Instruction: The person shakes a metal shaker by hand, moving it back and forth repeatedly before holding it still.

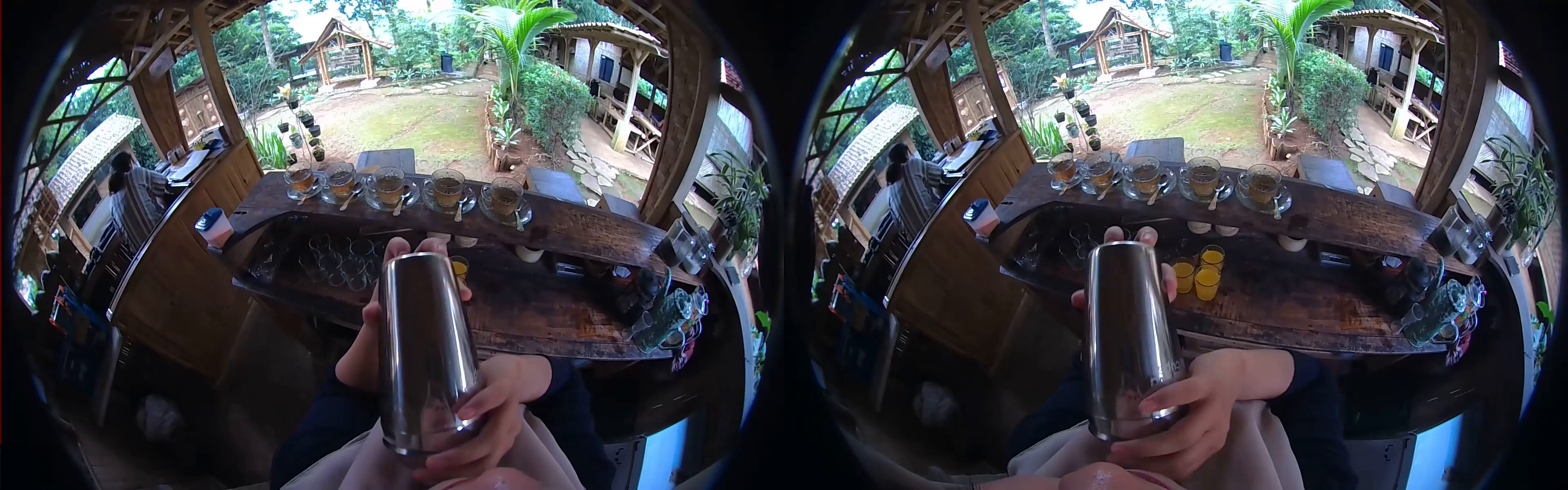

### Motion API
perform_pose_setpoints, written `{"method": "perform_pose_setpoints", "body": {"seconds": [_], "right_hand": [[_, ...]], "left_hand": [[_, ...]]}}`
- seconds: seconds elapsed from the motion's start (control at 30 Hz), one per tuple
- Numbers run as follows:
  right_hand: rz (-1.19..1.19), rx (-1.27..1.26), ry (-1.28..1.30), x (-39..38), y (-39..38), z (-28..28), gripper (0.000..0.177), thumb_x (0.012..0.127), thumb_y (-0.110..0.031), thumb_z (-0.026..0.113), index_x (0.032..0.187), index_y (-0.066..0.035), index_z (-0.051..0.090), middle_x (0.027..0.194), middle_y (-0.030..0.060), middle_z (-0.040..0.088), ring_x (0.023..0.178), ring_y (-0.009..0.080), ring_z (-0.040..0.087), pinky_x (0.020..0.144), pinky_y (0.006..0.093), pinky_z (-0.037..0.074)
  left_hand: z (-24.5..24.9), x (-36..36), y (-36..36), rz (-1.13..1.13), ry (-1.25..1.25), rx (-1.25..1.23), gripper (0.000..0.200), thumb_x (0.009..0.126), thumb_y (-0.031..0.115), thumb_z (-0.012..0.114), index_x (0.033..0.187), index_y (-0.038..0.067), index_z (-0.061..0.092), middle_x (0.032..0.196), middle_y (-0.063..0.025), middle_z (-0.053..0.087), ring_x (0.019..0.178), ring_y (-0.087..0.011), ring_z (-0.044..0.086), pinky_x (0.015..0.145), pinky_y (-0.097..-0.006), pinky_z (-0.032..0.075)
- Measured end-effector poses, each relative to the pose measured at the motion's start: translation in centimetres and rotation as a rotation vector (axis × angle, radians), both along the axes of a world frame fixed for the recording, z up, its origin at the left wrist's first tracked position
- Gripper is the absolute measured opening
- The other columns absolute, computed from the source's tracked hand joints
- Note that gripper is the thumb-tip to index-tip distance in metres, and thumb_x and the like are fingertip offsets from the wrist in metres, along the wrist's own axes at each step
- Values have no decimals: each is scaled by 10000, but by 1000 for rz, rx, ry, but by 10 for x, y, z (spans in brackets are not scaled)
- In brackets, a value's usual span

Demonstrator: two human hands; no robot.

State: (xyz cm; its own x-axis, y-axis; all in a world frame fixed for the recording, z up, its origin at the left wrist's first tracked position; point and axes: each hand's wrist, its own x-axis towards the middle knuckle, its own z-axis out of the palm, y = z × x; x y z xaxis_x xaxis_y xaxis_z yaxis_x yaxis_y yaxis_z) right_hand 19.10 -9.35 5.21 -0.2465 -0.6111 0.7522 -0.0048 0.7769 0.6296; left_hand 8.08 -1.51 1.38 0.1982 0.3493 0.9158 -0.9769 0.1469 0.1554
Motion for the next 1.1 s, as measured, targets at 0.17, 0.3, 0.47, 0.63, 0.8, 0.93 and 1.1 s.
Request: {"method": "perform_pose_setpoints", "body": {"seconds": [0.17, 0.3, 0.47, 0.63, 0.8, 0.93, 1.1], "right_hand": [[-286, -616, -163, 9, 63, -17, 282, 741, -236, 633, 999, -123, 620, 1060, 98, 602, 1055, 267, 571, 902, 469, 412], [-229, -937, -57, 1, 64, 6, 420, 642, -207, 734, 1017, -71, 600, 1066, 121, 598, 1041, 310, 570, 903, 462, 430], [-140, 46, -320, 6, -24, 40, 220, 740, -228, 617, 930, -118, 603, 1009, 32, 614, 1011, 240, 595, 932, 479, 429], [-281, -301, -414, 14, 72, 78, 290, 697, -209, 665, 958, -97, 602, 993, 82, 608, 967, 259, 595, 853, 475, 468], [-381, -133, -423, 9, 66, 109, 400, 604, -211, 679, 964, -62, 587, 1013, 98, 596, 933, 326, 582, 775, 455, 466], [-121, 633, -483, 6, -15, 92, 253, 651, -69, 590, 896, -122, 623, 1058, 32, 616, 983, 174, 580, 877, 368, 468], [-429, -457, -695, 26, 88, 100, 400, 686, -182, 703, 1056, -85, 583, 1104, 99, 574, 1069, 267, 538, 912, 400, 444]], "left_hand": [[-45, -15, 23, -381, 201, -807, 463, 906, 457, 416, 1159, 77, 498, 1121, -160, 553, 1012, -287, 576, 854, -445, 503], [-42, -3, 29, -178, 184, -901, 423, 913, 384, 387, 1153, 59, 513, 1086, -153, 584, 928, -265, 615, 813, -421, 518], [38, -16, 5, -83, 287, -15, 435, 858, 332, 541, 1204, 82, 454, 1135, -234, 531, 969, -357, 596, 803, -496, 516], [54, -18, 81, -107, 460, -216, 334, 888, 247, 526, 1170, 105, 418, 1145, -161, 517, 997, -299, 587, 803, -424, 524], [85, -15, 90, 0, 699, -579, 276, 921, 276, 467, 1099, 69, 503, 1104, -103, 545, 885, -184, 610, 769, -339, 528], [109, -29, 18, 267, 257, 474, 469, 856, 386, 553, 1142, 19, 495, 1160, -264, 473, 885, -414, 604, 746, -510, 525], [85, -29, 130, 857, 774, 186, 387, 863, 350, 534, 1154, 97, 507, 1111, -149, 561, 866, -305, 615, 757, -433, 530]]}}
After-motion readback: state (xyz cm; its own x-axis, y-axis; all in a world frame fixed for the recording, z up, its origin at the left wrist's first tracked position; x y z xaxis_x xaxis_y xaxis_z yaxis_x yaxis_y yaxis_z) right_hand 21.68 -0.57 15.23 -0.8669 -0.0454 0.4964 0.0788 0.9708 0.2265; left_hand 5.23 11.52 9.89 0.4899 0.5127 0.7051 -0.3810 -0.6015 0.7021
